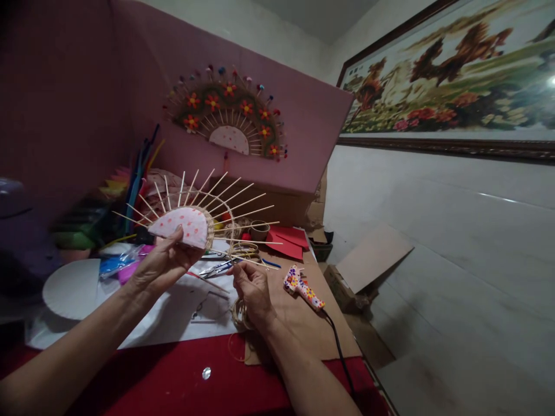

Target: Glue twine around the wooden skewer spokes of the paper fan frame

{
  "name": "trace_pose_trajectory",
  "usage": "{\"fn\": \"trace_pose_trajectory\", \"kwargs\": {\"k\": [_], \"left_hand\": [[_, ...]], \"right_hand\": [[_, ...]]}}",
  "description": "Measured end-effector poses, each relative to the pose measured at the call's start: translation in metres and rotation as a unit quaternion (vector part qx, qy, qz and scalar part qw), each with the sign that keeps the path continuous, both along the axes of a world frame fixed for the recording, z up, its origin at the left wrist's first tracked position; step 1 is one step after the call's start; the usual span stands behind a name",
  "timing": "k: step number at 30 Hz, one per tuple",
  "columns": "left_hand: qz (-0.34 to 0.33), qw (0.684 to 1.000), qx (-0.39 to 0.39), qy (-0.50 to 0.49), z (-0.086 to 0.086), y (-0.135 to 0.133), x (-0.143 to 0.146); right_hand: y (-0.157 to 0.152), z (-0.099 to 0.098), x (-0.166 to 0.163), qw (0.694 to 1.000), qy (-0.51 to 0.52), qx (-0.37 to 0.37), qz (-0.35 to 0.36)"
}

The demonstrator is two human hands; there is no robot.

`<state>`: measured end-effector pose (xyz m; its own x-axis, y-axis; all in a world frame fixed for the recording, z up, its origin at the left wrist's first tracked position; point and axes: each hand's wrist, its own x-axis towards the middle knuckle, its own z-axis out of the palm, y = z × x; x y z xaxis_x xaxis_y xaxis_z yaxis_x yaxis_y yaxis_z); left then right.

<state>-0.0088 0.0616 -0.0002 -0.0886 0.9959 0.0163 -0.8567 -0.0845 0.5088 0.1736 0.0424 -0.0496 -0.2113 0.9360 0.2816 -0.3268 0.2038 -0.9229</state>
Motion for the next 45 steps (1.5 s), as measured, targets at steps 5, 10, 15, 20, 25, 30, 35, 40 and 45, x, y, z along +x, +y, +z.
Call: {"fn": "trace_pose_trajectory", "kwargs": {"k": [5, 10, 15, 20, 25, 30, 35, 40, 45], "left_hand": [[-0.014, 0.999, -0.035, -0.014, 0.000, -0.005, 0.010], [-0.046, 0.998, -0.036, -0.024, -0.002, -0.009, 0.015], [-0.077, 0.996, -0.045, -0.005, -0.004, -0.008, 0.012], [-0.062, 0.997, -0.050, 0.013, -0.003, -0.008, 0.011], [-0.050, 0.997, -0.046, 0.029, -0.004, -0.007, 0.011], [-0.055, 0.997, -0.041, 0.043, -0.008, -0.006, 0.012], [-0.054, 0.996, -0.055, 0.049, -0.007, -0.006, 0.012], [-0.048, 0.994, -0.077, 0.055, -0.003, -0.007, 0.011], [-0.040, 0.994, -0.079, 0.057, -0.005, -0.006, 0.011]], "right_hand": [[-0.001, 0.000, -0.001, 0.999, -0.022, -0.003, -0.025], [0.001, -0.001, -0.003, 0.996, -0.045, 0.003, -0.078], [0.005, -0.002, 0.001, 0.984, -0.088, 0.048, -0.150], [0.004, -0.005, 0.006, 0.954, -0.147, 0.126, -0.231], [0.002, -0.008, 0.007, 0.920, -0.173, 0.161, -0.313], [0.004, -0.012, 0.008, 0.892, -0.194, 0.183, -0.365], [0.004, -0.013, 0.006, 0.894, -0.189, 0.181, -0.364], [0.000, -0.006, 0.005, 0.899, -0.187, 0.196, -0.343], [0.000, -0.009, 0.006, 0.903, -0.199, 0.218, -0.311]]}}
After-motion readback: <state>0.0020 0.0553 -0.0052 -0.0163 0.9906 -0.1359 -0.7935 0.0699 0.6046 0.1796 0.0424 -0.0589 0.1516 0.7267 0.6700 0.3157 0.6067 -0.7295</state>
